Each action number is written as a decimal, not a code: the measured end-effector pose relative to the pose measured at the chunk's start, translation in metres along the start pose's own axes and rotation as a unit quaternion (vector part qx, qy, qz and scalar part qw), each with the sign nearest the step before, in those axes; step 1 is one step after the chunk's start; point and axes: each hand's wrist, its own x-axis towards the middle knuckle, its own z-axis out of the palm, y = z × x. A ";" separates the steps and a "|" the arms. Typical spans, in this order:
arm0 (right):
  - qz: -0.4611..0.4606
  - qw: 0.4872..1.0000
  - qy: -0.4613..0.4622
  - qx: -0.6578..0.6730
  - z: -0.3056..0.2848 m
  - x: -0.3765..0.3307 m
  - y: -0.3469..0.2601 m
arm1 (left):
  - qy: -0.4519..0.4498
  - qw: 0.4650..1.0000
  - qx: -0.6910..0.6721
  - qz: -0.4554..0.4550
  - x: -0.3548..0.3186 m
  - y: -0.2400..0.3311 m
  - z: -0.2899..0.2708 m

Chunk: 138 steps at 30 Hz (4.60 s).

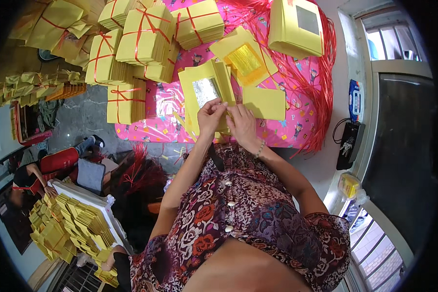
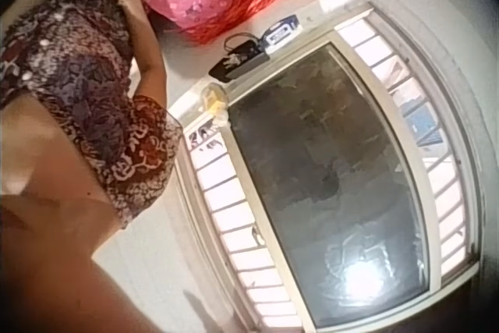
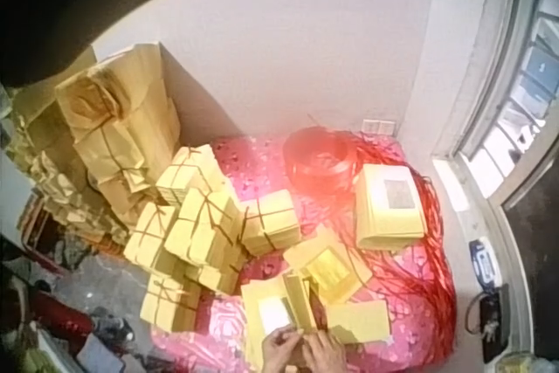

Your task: Inspecting and sorting bundles of yellow paper with silver foil inserts.

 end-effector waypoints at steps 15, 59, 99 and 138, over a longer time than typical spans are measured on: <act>0.022 0.998 -0.041 0.048 -0.003 0.000 0.000 | 0.049 0.998 0.022 0.030 0.001 -0.013 0.000; 0.246 0.874 -0.022 0.418 0.033 0.019 0.040 | 0.047 0.994 0.091 0.036 0.006 -0.018 -0.005; 0.254 0.873 -0.036 0.414 0.053 0.015 0.060 | 0.051 0.993 0.098 0.042 0.010 -0.027 -0.007; 0.244 0.881 -0.044 0.404 0.041 0.018 0.055 | 0.057 0.990 0.119 0.039 0.006 -0.021 -0.004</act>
